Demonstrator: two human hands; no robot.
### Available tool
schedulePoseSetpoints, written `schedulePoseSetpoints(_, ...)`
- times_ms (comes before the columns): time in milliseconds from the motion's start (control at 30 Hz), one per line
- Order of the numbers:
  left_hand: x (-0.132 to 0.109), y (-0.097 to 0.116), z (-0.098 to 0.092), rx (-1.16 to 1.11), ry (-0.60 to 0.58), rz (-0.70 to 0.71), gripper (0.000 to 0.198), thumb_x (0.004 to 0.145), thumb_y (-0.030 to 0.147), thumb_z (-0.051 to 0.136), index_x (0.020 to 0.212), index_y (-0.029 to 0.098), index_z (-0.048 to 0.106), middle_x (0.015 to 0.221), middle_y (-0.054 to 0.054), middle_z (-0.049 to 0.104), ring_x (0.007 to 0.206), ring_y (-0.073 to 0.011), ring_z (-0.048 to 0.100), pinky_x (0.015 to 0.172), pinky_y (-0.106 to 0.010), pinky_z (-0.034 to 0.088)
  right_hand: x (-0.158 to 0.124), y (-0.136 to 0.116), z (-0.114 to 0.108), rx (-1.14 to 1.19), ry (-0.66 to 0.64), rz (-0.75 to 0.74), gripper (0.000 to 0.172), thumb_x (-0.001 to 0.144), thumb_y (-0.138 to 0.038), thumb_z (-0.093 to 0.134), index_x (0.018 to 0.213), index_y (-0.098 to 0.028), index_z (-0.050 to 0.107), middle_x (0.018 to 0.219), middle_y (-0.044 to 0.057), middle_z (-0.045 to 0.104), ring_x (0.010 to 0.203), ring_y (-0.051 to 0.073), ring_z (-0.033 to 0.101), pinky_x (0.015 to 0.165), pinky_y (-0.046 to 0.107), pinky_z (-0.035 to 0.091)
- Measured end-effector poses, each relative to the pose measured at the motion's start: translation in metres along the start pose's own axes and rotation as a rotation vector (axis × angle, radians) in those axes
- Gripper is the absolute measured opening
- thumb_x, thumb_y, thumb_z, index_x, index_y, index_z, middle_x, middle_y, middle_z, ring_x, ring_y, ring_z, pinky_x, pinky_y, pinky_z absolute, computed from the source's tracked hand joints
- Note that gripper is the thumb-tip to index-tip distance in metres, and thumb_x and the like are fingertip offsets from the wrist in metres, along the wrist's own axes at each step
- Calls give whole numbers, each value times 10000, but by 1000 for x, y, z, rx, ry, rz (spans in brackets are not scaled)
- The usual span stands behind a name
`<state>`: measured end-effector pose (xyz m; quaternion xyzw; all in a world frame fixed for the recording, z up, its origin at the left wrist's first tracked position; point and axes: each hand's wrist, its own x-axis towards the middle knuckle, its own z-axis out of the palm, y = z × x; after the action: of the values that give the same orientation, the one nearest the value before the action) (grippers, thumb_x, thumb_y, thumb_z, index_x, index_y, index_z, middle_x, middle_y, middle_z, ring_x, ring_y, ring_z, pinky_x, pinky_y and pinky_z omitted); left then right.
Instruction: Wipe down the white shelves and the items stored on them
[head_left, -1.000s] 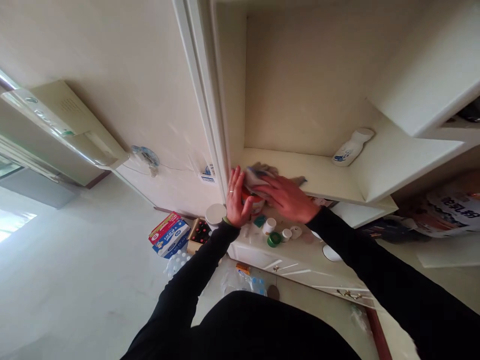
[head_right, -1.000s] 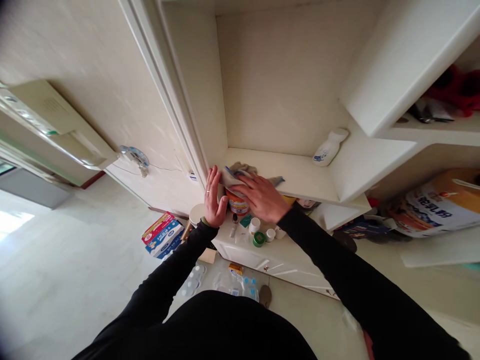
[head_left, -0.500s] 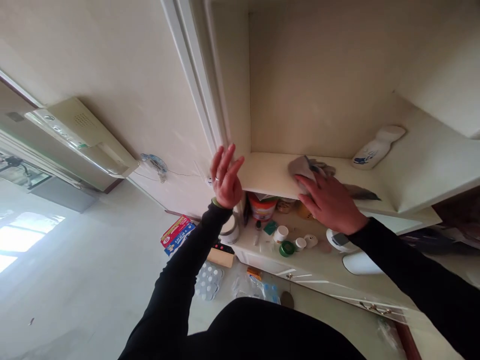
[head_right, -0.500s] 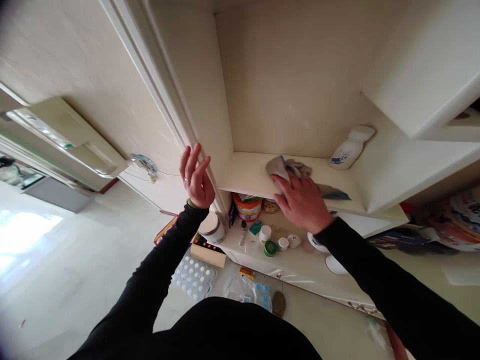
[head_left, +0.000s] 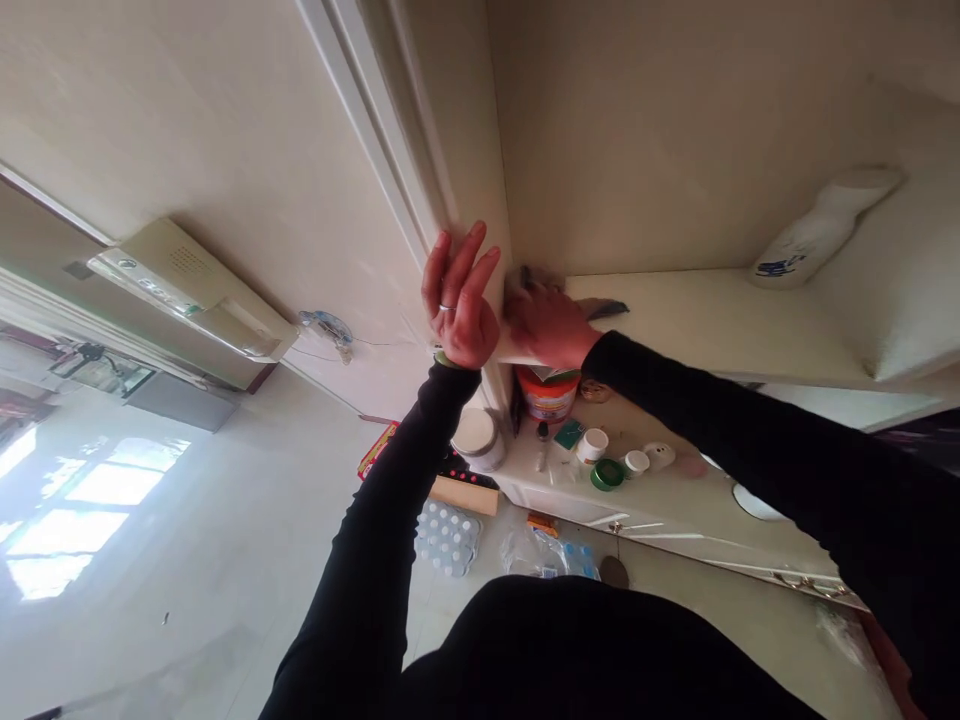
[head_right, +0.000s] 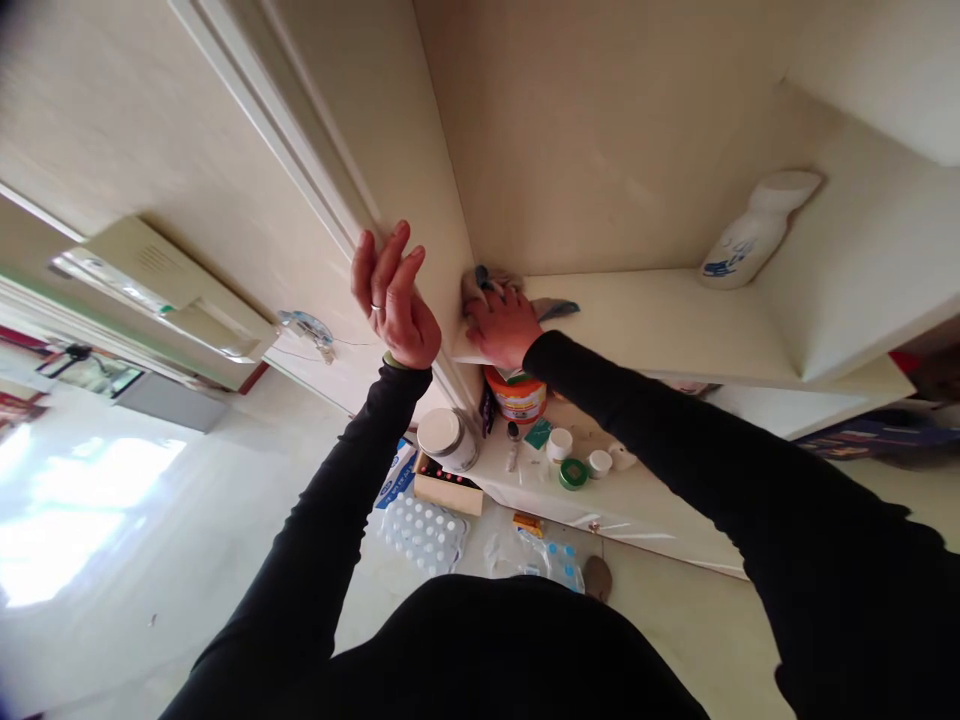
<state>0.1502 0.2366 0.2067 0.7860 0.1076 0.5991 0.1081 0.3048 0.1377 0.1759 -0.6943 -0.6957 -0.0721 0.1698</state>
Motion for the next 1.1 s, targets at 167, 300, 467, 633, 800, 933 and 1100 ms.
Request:
schedulePoseSetpoints(167, 5, -7, 2, -42, 73, 72, 717, 1134, 746, 250, 1366, 251, 713, 1606, -87, 676, 1803, -295, 214, 1505, -644, 128, -56, -59, -18, 61, 46, 34, 502, 1076, -291, 545, 1544, -151, 663, 1705, 228, 535, 1563, 472, 437, 1241, 651, 390)
schedulePoseSetpoints(300, 11, -13, 5, -94, 106, 87, 692, 1120, 749, 283, 1307, 272, 749, 1508, -101, 731, 1804, -285, 210, 1494, -665, 132, -76, -82, -23, 24, 86, 33, 464, 1113, -223, 474, 1503, -223, 726, 1678, 151, 593, 1525, 409, 475, 1210, 588, 409)
schedulePoseSetpoints(467, 16, -7, 2, -59, 115, 76, 572, 1096, 689, 449, 1280, 249, 766, 1456, -145, 761, 1780, -306, 291, 1476, -648, 229, -91, -59, -21, -32, 104, -36, 437, 1164, -243, 423, 1336, -266, 825, 1720, 58, 595, 1513, 348, 507, 1208, 560, 413)
schedulePoseSetpoints(633, 18, -2, 0, -11, 148, 104, 476, 1086, 595, 517, 1248, 230, 776, 1422, -158, 780, 1744, -330, 377, 1450, -653, 300, -153, -4, -36, -81, 193, 75, 352, 1131, -223, 505, 1147, -247, 856, 1646, 54, 672, 1440, 334, 587, 1173, 560, 456)
schedulePoseSetpoints(800, 17, -5, 1, -45, 141, 173, 561, 1119, 665, 444, 1229, 227, 778, 1401, -143, 794, 1723, -319, 420, 1456, -657, 298, -245, 49, -62, -145, 247, 315, 395, 1043, -121, 468, 1102, -237, 841, 1632, 85, 663, 1406, 348, 626, 1175, 585, 495)
schedulePoseSetpoints(933, 14, -8, 2, -96, 137, 203, 642, 1151, 705, 317, 1231, 254, 766, 1392, -103, 799, 1698, -293, 465, 1458, -651, 310, -275, 64, -63, -225, 308, 437, 448, 994, -111, 444, 1167, -265, 828, 1612, 94, 647, 1401, 368, 626, 1188, 613, 516)
schedulePoseSetpoints(1100, 9, -10, 6, -139, 90, 231, 638, 1152, 704, 292, 1283, 271, 743, 1450, -96, 770, 1718, -323, 430, 1453, -664, 308, -230, 32, -46, -244, 385, 368, 330, 897, -82, 521, 972, -262, 787, 1517, 126, 706, 1305, 358, 686, 1096, 537, 560)
